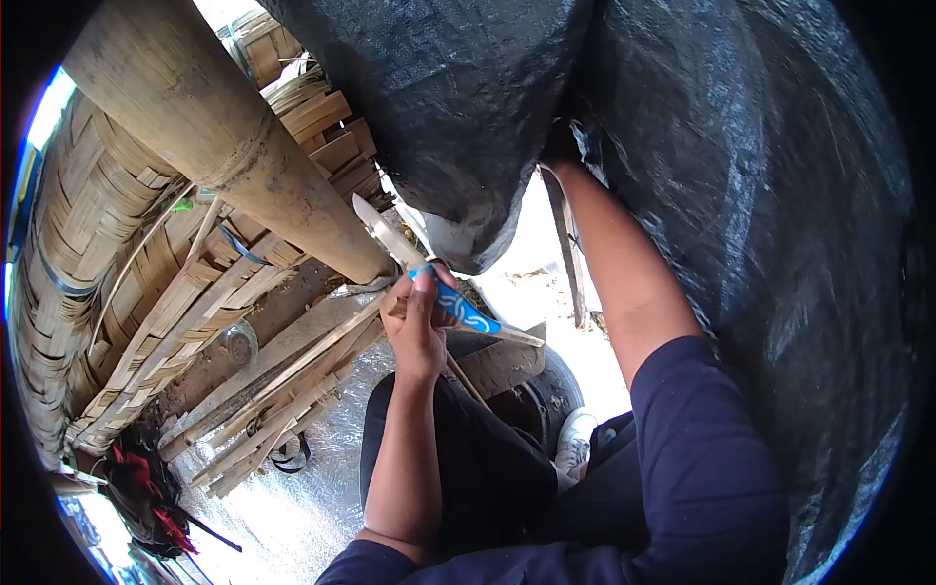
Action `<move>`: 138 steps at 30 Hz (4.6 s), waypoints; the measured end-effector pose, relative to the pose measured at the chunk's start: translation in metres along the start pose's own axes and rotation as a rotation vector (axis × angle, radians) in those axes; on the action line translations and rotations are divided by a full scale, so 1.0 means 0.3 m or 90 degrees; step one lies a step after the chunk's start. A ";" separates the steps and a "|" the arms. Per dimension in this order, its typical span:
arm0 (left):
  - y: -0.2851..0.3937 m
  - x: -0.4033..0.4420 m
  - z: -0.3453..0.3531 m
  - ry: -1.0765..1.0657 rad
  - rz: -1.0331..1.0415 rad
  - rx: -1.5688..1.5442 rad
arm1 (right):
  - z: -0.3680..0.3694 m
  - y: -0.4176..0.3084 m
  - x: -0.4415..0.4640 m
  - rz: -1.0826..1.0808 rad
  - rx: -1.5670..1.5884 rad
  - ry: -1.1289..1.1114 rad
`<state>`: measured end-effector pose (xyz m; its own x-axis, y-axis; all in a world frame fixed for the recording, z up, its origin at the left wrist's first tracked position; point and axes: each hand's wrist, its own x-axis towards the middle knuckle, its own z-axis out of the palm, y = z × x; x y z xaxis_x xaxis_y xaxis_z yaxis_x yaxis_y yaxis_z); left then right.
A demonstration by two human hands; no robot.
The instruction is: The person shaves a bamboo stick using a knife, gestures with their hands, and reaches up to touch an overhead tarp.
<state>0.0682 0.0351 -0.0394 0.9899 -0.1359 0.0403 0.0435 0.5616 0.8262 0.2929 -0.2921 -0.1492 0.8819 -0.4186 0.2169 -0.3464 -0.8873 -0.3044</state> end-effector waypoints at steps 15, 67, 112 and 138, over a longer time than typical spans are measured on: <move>-0.008 0.017 -0.016 -0.004 0.005 -0.015 | -0.023 -0.011 -0.321 -0.136 0.146 0.110; -0.060 -0.084 0.126 -0.011 0.083 0.042 | -0.728 1.051 -0.287 0.409 0.080 0.265; 0.131 -0.353 0.052 0.037 -0.245 0.272 | -0.681 -0.264 -1.186 0.199 0.871 -0.313; 0.215 -0.487 -0.097 -1.083 0.119 0.823 | -0.719 -0.242 -1.168 0.280 0.945 -0.294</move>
<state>-0.0697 0.1151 -0.0083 -0.1119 -0.9855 -0.1278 -0.8376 0.0243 0.5458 -0.0600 -0.1227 -0.0031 0.9142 -0.2423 -0.3248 -0.2284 0.3539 -0.9070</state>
